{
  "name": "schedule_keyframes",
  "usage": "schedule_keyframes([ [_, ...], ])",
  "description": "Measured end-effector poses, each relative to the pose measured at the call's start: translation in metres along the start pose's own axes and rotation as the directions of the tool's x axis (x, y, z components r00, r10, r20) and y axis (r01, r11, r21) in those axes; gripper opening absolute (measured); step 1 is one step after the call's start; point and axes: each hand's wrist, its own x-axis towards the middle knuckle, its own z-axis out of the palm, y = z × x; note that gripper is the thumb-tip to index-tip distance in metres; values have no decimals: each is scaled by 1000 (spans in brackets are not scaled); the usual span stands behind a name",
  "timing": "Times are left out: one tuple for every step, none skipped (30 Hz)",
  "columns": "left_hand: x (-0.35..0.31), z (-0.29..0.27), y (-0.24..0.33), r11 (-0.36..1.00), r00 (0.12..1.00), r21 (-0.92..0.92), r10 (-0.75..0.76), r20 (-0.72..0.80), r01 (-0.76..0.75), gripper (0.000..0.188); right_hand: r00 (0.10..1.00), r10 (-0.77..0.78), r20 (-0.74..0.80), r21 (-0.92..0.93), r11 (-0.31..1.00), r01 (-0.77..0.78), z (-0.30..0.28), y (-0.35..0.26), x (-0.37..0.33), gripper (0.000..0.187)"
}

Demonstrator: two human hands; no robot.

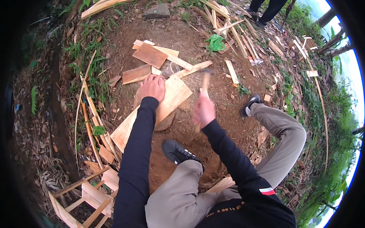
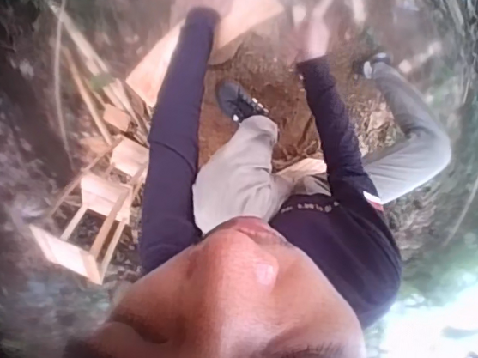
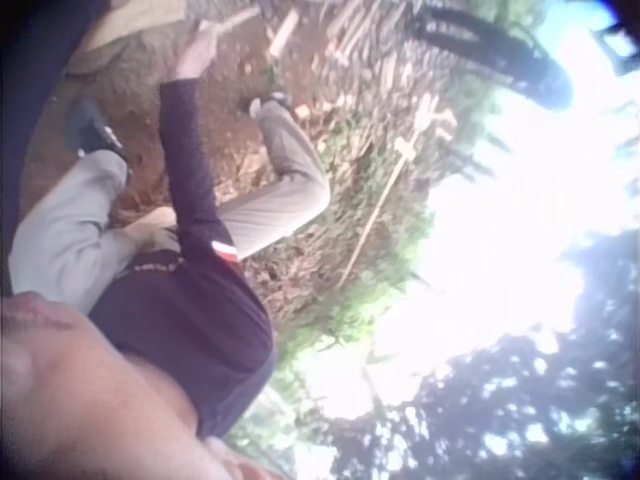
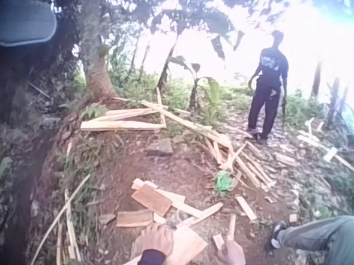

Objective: The person sits on the ground and uses a hammer to drive nails into a wooden plank. They repeatedly pick up nails, position them on the wood, and strike them with the hammer. The person occasionally adjusts the plank's position on a rock used as a work surface.

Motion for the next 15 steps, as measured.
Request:
schedule_keyframes([
  [0, 0, 0, 1000, 1000, -1, 3, -2, -3, 30, 993, 34, 110, -137, 990, -19, 1, 11, -6, 41],
  [-1, -1, 1, 1000, 1000, -3, 5, -2, -5, 31, 993, -12, 116, -133, 991, 27, 7, 19, -12, 40],
  [0, -2, 3, 1000, 1000, -5, 8, 7, -8, 31, 991, -57, 121, -130, 989, 73, 13, 26, -16, 40],
  [0, -2, 5, 1000, 1000, -7, 6, 17, -6, 31, 991, -86, 99, -62, 994, 92, 13, 31, -18, 40],
  [0, -3, 7, 1000, 1000, -10, 5, 27, -5, 32, 991, -113, 74, 5, 994, 113, 13, 35, -18, 40],
  [-1, -5, 8, 1000, 1000, -4, 0, 29, 0, 32, 989, -139, 46, 71, 988, 135, 13, 40, -18, 40],
  [-2, -5, 4, 1000, 1000, 5, -5, 26, 5, 32, 989, -148, -1, 150, 978, 147, 19, 46, -20, 39],
  [-1, -4, 5, 1000, 1000, 7, -2, 25, 2, 32, 986, -159, -58, 229, 959, 168, 28, 52, -23, 39],
  [0, -4, 5, 1000, 1000, -3, 11, 10, -11, 31, 980, -165, -116, 304, 933, 193, 38, 59, -25, 39],
  [-1, -4, 4, 1000, 1000, -13, 24, -1, -24, 31, 980, -164, -112, 264, 946, 189, 50, 63, -30, 39],
  [-1, -4, 4, 999, 999, -22, 36, -13, -37, 31, 995, -93, -32, 170, 981, 97, 54, 69, -28, 38],
  [0, -4, 4, 998, 999, -42, 46, 6, -46, 32, 997, -53, 64, 98, 994, 46, 51, 68, -25, 38],
  [2, -2, 0, 999, 1000, -17, 27, -8, -28, 33, 985, -4, 175, 17, 1000, 2, 54, 66, -20, 38],
  [1, 0, -3, 1000, 1000, 8, 8, -23, -8, 33, 991, -62, 118, 82, 995, 52, 57, 67, -20, 38],
  [3, 2, -6, 999, 999, 32, -13, -39, 14, 34, 992, -114, 58, 145, 984, 105, 60, 70, -24, 38],
])
